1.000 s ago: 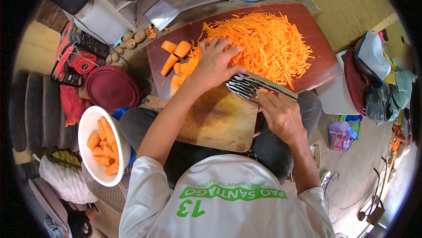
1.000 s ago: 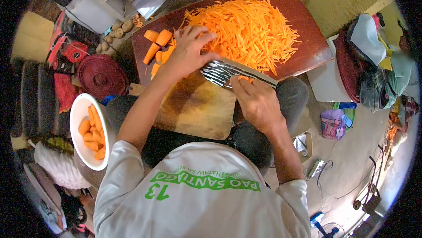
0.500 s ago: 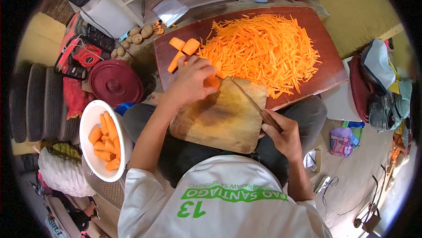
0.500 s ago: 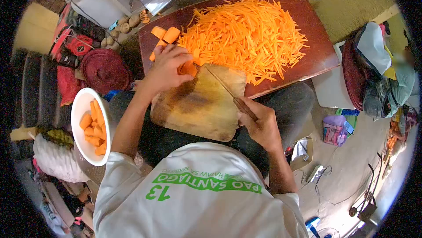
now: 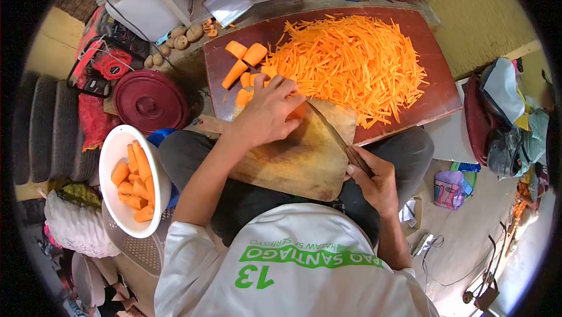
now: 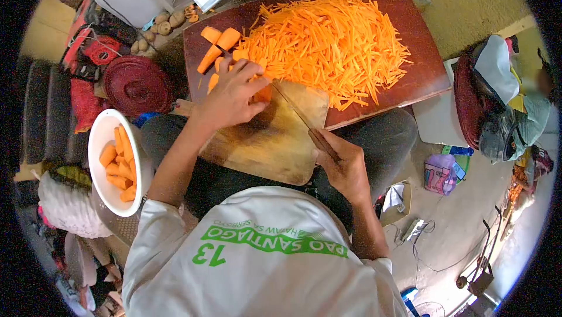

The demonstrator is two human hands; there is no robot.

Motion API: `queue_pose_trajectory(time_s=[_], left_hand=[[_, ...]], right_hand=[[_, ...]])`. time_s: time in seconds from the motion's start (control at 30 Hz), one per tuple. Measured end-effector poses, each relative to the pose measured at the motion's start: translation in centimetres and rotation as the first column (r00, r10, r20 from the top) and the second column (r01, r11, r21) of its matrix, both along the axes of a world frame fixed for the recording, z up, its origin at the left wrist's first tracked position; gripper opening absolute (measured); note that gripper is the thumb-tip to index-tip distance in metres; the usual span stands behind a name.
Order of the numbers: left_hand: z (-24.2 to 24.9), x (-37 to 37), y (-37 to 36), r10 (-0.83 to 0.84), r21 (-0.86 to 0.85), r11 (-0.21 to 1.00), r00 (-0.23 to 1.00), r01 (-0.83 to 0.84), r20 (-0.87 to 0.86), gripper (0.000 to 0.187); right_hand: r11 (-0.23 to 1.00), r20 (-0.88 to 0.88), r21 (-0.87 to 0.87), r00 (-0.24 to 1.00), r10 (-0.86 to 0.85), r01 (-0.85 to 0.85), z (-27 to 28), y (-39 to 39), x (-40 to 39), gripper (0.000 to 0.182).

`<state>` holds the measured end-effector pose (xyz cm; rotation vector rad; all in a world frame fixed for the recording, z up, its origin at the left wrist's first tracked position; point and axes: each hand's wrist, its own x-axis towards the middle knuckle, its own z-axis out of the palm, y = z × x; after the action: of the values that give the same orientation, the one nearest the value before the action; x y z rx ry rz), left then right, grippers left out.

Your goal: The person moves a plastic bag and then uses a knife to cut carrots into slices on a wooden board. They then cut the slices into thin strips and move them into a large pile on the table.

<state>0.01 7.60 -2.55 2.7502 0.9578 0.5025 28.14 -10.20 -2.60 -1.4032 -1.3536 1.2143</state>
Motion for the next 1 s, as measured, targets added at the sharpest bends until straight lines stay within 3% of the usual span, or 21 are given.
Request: queue_pose_trajectory(time_s=[0.2, 0.27, 0.4, 0.5, 0.67, 1.0], left_hand=[[-1.7, 0.6, -4.7, 0.056, -0.032, 0.998, 0.995, -0.053, 0.084, 0.045], [-1.8, 0.3, -5.5, 0.157, -0.054, 0.987, 0.981, -0.152, 0.116, 0.045], [-1.9, 0.3, -7.3, 0.289, -0.078, 0.956, 0.953, -0.282, 0.095, 0.046], [-2.0, 0.5, -7.8, 0.294, 0.04, 0.954, 0.953, -0.297, 0.065, 0.045], [-3.0, 0.8, -7.1, 0.286, -0.012, 0.958, 0.956, -0.286, 0.068, 0.039], [-3.6, 2.3, -6.8, 0.281, -0.079, 0.959, 0.945, -0.271, 0.168, 0.032]], right_hand=[[0.987, 0.196, -0.16, 0.981, 0.007, 0.025, 2.8, -0.9, 0.4, 0.042], [0.992, 0.246, -0.116, 0.969, -0.021, 0.051, 2.3, -1.8, 0.8, 0.041], [0.99, 0.146, -0.112, 0.987, -0.069, 0.086, 2.5, -1.6, 0.4, 0.042], [0.994, 0.187, -0.1, 0.982, -0.024, 0.043, 2.8, -0.7, 0.0, 0.043], [0.997, 0.32, -0.001, 0.944, 0.076, -0.08, 2.3, 0.2, 0.1, 0.043], [1.0, 0.344, -0.013, 0.938, 0.031, -0.028, 3.1, 0.0, 0.2, 0.042]])
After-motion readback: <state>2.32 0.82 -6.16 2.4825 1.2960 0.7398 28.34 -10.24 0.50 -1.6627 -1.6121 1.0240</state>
